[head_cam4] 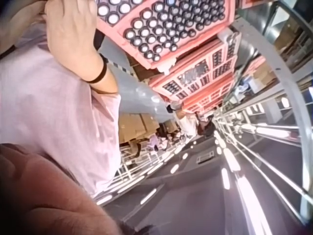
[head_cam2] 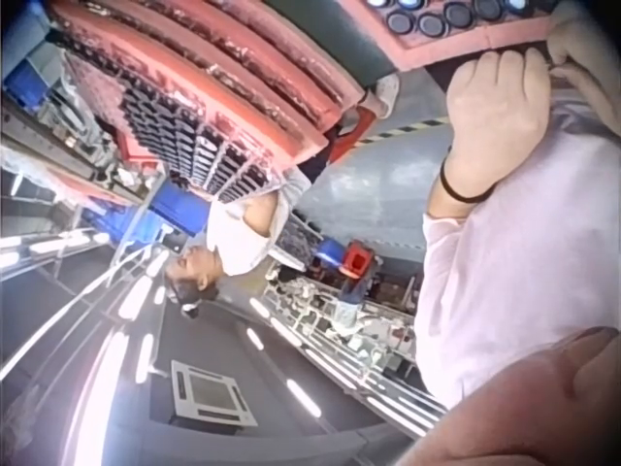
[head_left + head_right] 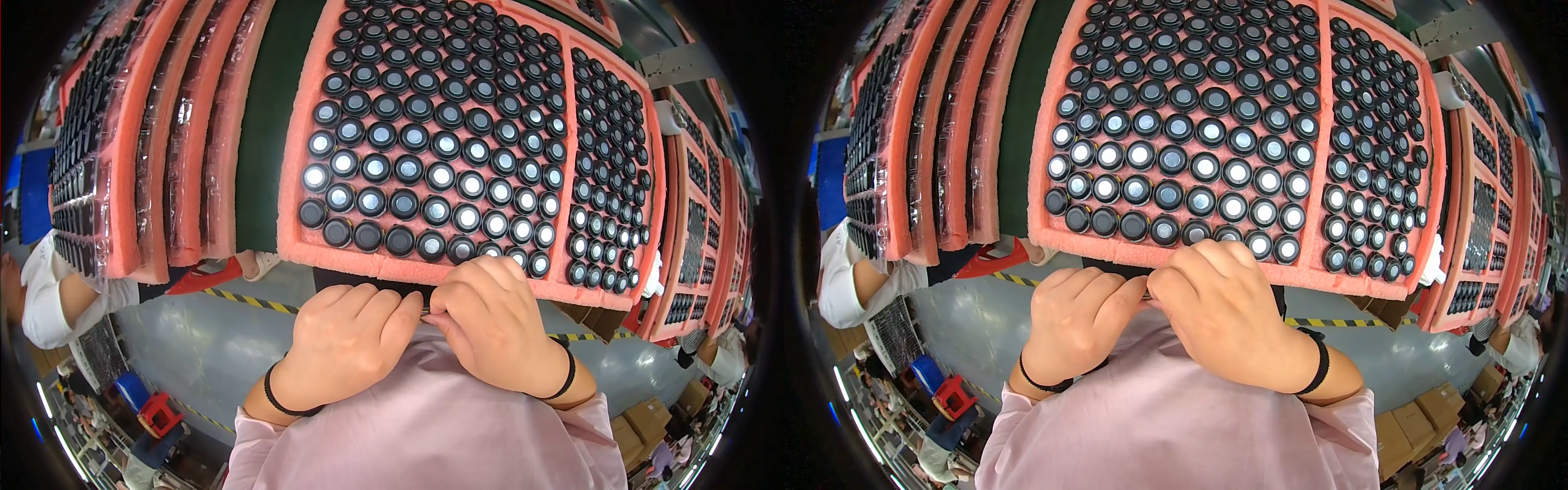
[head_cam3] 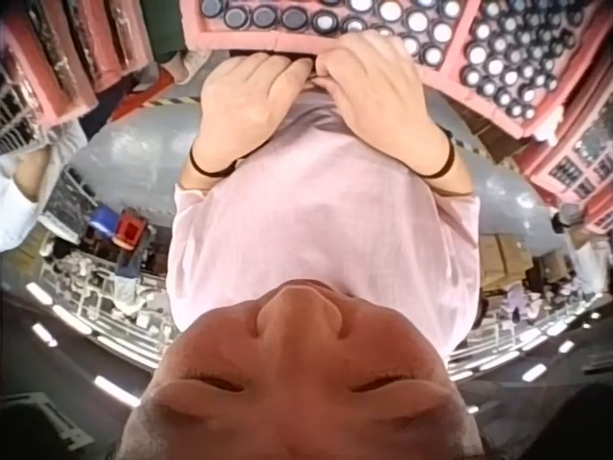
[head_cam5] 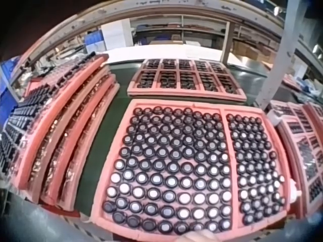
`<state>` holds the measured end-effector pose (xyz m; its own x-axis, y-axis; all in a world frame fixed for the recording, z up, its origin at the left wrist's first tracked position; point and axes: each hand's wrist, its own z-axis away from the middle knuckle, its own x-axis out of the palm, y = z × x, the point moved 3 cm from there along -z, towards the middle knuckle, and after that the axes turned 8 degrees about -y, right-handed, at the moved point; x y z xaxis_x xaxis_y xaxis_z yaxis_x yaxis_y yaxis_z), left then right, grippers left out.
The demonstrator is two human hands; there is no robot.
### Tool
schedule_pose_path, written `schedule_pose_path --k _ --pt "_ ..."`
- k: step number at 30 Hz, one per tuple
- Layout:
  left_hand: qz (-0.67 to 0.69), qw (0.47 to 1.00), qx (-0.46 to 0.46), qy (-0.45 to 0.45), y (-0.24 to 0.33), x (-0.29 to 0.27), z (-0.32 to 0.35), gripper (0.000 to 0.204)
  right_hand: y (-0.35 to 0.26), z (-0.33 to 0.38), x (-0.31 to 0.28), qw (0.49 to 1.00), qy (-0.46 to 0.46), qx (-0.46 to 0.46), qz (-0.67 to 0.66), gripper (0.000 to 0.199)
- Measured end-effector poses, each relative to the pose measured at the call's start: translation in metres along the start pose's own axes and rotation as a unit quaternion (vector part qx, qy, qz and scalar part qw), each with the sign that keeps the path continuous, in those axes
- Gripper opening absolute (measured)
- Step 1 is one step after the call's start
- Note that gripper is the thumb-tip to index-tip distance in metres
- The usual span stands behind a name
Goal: The person wipes the round components in a tray with a cloth and then peels small black stickers from a plastic sheet, pressing them onto the center of each component.
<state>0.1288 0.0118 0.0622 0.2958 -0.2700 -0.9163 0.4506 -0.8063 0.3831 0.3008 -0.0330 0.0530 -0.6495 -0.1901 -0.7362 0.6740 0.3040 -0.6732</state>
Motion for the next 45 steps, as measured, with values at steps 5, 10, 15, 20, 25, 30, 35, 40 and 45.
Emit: schedule_pose_path --k 5,10,15,20,25,30,35,40,45 --pt "0.003 1.000 -0.010 -0.008 -0.002 0.002 0.002 0.027 0.001 0.000 0.001 1.000 -0.001 -0.010 0.006 0.029" --pt "0.003 1.000 -0.014 0.003 -0.004 0.003 0.002 0.028 0.001 -0.001 -0.001 1.000 0.007 0.002 -0.016 0.028" --pt "0.011 1.000 -0.017 0.003 -0.006 0.005 0.003 0.029 -0.001 0.000 -0.002 1.000 0.002 -0.022 0.006 0.028" --pt "0.012 1.000 -0.014 0.007 -0.007 0.002 0.004 0.029 -0.001 -0.004 -0.007 0.998 0.015 0.020 -0.049 0.029" --pt "0.019 1.000 -0.013 0.002 -0.007 0.001 0.004 0.029 -0.002 -0.004 -0.008 0.999 -0.013 0.030 -0.025 0.023" --pt "0.021 1.000 -0.019 -0.002 -0.011 0.005 0.005 0.029 -0.004 -0.005 -0.011 0.998 -0.011 -0.060 -0.002 0.030" --pt "0.024 0.999 -0.012 -0.019 -0.013 0.002 0.006 0.026 0.008 -0.012 -0.020 0.998 -0.019 -0.019 -0.063 0.027" --pt "0.041 0.999 0.024 -0.006 -0.008 0.005 0.003 0.026 0.032 -0.021 -0.013 0.996 0.011 0.070 -0.049 0.020" --pt "0.029 0.999 0.033 -0.028 -0.006 0.009 -0.001 0.026 0.035 -0.029 -0.008 0.994 0.006 0.103 -0.025 0.014"
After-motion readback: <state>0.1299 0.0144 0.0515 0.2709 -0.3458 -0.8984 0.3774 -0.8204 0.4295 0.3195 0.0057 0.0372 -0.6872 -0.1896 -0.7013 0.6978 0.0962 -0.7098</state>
